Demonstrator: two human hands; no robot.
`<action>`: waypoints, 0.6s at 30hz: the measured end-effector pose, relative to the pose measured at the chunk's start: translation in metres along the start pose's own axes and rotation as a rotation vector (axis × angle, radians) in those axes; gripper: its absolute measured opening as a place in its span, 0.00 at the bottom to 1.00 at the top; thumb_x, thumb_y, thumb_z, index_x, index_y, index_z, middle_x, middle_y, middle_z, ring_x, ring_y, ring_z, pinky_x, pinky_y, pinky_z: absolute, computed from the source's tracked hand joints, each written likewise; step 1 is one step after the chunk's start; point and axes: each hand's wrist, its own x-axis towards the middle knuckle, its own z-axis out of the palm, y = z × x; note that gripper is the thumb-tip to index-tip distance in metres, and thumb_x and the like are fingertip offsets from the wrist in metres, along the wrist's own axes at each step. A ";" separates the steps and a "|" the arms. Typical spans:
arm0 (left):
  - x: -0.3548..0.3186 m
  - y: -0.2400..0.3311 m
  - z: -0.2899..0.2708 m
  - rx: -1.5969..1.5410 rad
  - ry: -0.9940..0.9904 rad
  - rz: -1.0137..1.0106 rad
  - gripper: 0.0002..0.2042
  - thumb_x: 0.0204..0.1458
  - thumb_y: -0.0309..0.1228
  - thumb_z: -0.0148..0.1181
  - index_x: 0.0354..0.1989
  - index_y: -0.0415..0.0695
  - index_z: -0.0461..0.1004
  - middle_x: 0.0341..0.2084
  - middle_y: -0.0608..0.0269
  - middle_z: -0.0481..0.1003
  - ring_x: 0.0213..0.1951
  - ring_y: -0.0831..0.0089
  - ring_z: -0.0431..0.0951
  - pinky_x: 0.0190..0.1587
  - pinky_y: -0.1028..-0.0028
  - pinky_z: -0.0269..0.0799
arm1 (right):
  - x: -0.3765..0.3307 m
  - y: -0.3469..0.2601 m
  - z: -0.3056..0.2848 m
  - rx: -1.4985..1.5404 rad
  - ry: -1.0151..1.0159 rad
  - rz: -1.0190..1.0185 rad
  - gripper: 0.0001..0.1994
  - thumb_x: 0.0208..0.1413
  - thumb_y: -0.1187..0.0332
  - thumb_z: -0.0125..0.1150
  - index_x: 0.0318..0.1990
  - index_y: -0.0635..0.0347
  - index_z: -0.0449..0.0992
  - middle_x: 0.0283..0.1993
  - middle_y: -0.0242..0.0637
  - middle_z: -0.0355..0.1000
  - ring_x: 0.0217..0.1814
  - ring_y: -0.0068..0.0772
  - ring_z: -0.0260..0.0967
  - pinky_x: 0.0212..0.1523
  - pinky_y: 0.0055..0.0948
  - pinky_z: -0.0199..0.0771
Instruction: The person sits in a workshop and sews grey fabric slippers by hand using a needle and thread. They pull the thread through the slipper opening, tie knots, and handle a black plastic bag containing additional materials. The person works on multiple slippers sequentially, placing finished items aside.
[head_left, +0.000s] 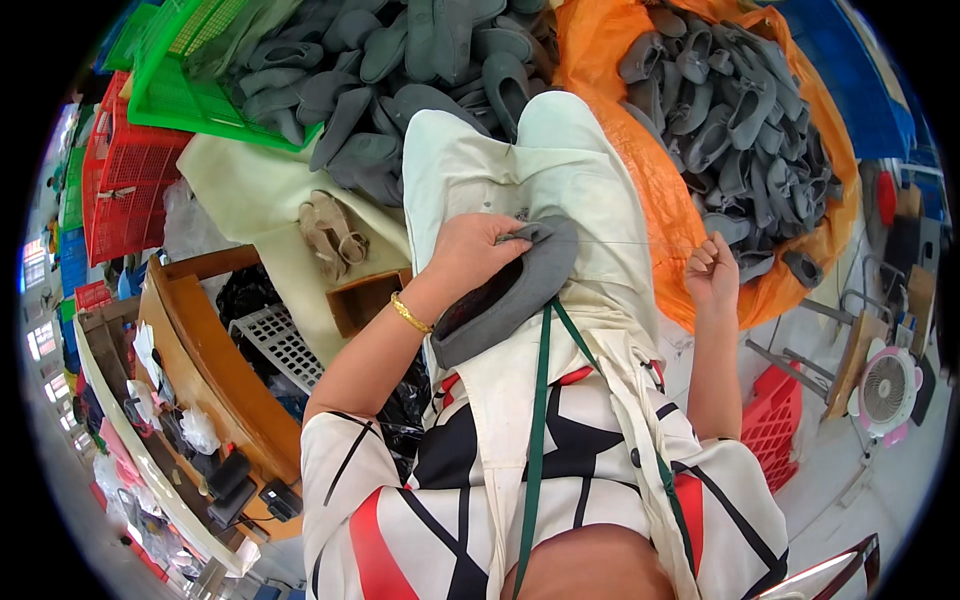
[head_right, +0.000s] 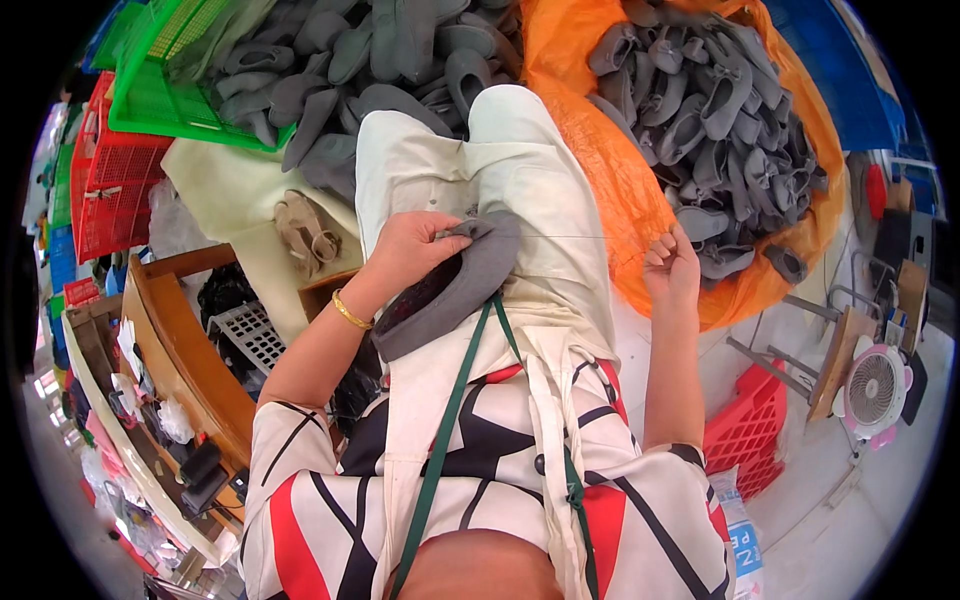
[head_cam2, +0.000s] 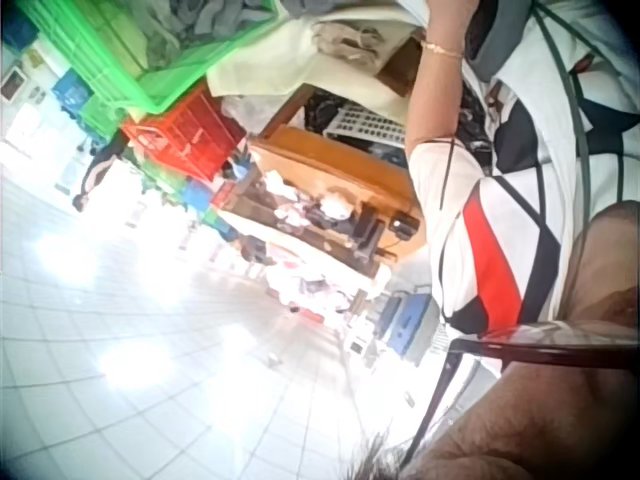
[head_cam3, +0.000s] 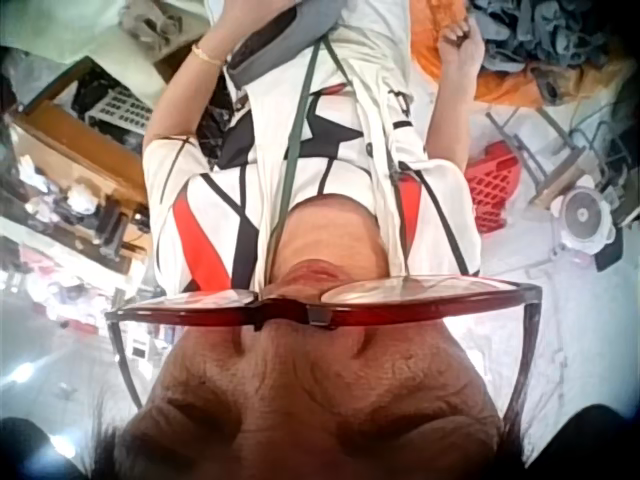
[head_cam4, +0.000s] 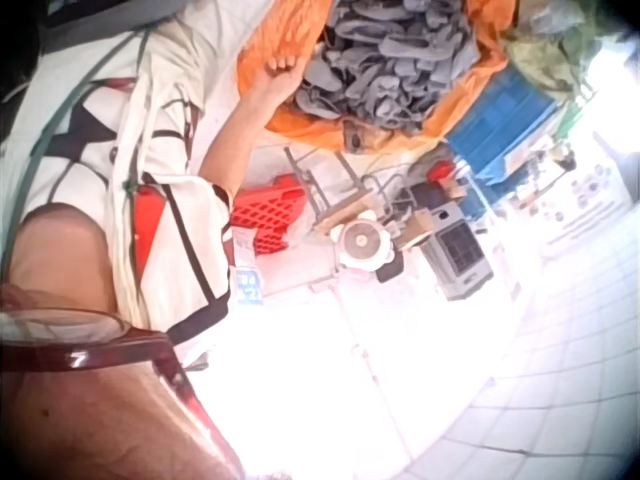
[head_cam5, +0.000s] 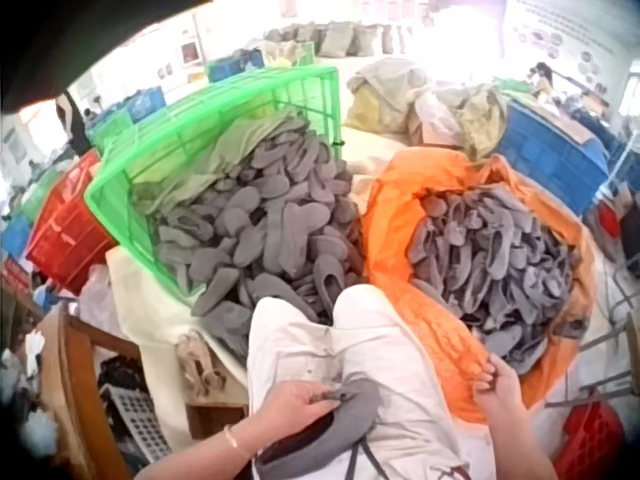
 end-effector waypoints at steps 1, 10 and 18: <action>0.001 0.002 0.000 0.026 -0.006 -0.019 0.11 0.49 0.31 0.67 0.39 0.39 0.81 0.18 0.65 0.74 0.22 0.81 0.66 0.28 0.76 0.65 | -0.003 -0.001 0.000 0.006 -0.014 -0.001 0.05 0.65 0.69 0.52 0.36 0.56 0.67 0.22 0.22 0.55 0.20 0.17 0.51 0.18 0.18 0.52; 0.003 -0.002 0.004 0.221 0.087 0.157 0.07 0.44 0.29 0.68 0.30 0.39 0.81 0.45 0.54 0.74 0.48 0.58 0.73 0.47 0.69 0.70 | -0.014 -0.080 -0.056 -0.076 -0.028 -0.217 0.04 0.63 0.69 0.56 0.37 0.55 0.67 0.22 0.21 0.55 0.20 0.16 0.51 0.18 0.19 0.52; 0.003 -0.001 0.000 0.114 0.037 0.082 0.09 0.47 0.29 0.67 0.35 0.38 0.80 0.48 0.55 0.74 0.46 0.63 0.75 0.45 0.70 0.71 | -0.027 -0.018 0.006 -0.862 0.037 -0.567 0.06 0.62 0.72 0.55 0.46 0.57 0.72 0.31 0.26 0.67 0.28 0.17 0.64 0.27 0.19 0.68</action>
